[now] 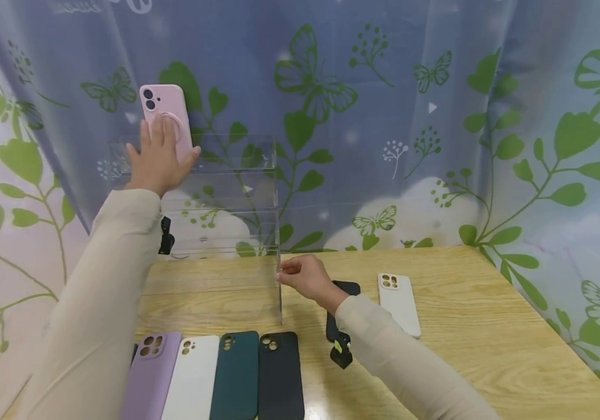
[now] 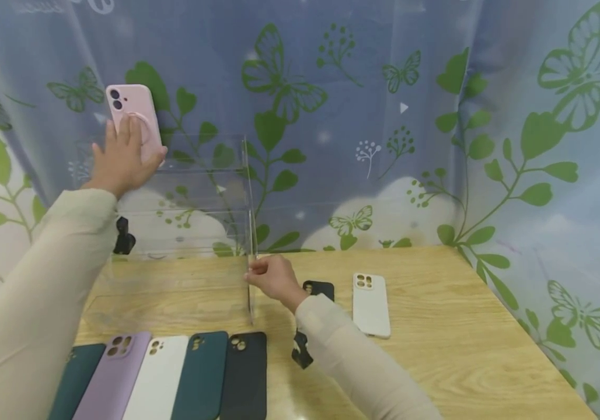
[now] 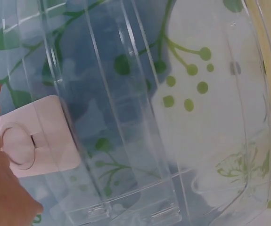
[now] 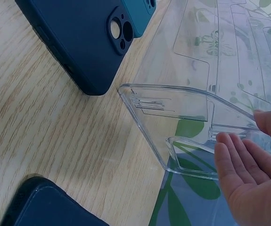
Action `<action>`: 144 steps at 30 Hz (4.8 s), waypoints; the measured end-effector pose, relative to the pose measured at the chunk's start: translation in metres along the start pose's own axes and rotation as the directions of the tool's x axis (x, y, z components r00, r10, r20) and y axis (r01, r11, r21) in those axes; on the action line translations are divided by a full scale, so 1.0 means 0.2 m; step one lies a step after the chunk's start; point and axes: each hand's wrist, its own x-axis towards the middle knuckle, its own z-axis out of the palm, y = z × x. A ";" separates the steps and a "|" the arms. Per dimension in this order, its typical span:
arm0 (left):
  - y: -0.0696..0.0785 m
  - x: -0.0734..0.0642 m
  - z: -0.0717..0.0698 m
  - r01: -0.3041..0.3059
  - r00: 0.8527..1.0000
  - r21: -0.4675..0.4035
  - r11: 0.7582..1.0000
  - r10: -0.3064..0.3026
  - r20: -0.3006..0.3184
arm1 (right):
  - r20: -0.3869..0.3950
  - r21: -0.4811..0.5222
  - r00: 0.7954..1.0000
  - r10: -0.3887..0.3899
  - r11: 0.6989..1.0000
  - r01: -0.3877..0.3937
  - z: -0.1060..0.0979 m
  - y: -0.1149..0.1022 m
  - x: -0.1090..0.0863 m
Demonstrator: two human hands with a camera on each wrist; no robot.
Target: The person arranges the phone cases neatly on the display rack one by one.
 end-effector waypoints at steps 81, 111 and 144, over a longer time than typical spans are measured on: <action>-0.74 -1.54 0.67 0.440 0.882 -0.148 0.885 -0.395 0.259 | -0.002 -0.005 1.000 0.017 1.000 -0.017 0.01 -0.01 0.01; -0.78 -1.47 0.67 0.365 0.909 -0.138 0.921 -0.320 0.268 | -0.009 -0.010 1.000 0.015 1.000 -0.015 0.01 -0.01 0.00; -0.62 -1.42 0.52 0.278 0.932 -0.279 0.919 -0.328 -0.152 | -0.010 -0.020 1.000 0.018 1.000 -0.018 0.00 -0.01 0.00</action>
